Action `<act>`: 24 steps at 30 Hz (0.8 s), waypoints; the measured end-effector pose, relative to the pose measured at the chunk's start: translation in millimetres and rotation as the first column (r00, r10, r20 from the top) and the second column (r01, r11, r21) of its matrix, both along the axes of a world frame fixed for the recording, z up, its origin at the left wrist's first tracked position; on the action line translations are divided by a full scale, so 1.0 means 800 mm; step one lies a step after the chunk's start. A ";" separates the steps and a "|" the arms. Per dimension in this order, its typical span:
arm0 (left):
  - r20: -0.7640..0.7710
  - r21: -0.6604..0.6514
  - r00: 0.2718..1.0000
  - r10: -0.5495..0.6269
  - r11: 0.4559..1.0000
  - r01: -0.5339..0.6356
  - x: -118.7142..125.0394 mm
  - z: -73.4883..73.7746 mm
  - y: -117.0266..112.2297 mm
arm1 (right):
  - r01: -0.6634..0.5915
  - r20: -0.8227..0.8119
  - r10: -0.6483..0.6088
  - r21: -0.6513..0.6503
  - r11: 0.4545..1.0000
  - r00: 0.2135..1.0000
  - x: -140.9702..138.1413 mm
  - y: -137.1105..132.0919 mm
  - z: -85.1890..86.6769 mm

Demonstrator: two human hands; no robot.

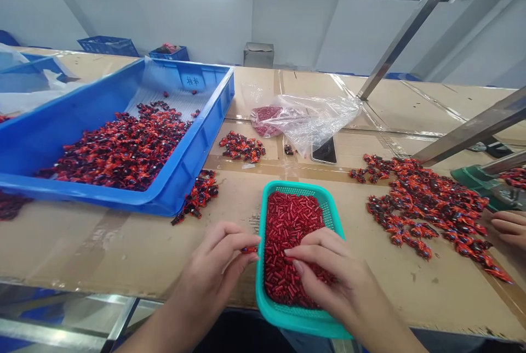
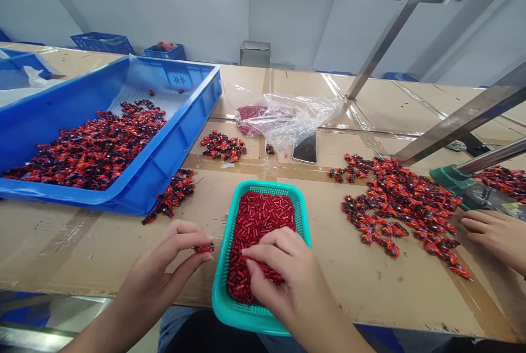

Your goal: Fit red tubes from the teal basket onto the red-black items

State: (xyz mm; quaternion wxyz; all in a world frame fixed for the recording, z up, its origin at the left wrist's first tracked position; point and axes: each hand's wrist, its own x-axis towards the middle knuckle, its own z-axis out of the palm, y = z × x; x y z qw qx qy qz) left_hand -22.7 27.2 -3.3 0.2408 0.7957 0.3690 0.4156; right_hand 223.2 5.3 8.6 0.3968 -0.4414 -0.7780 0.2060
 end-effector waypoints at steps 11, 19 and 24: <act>0.118 -0.086 0.988 0.095 0.993 -0.085 0.010 0.001 -0.019 | -0.045 -0.263 0.031 -0.046 0.998 0.964 -0.028 -0.010 0.021; -0.178 0.173 0.984 0.033 0.985 -0.002 0.006 0.016 -0.033 | 0.062 -0.116 -0.044 0.160 0.985 0.992 -0.039 -0.018 0.023; -0.241 0.206 0.970 0.025 0.978 0.026 0.004 0.015 -0.036 | 0.102 -0.019 -0.100 0.276 0.956 0.995 -0.048 -0.019 0.014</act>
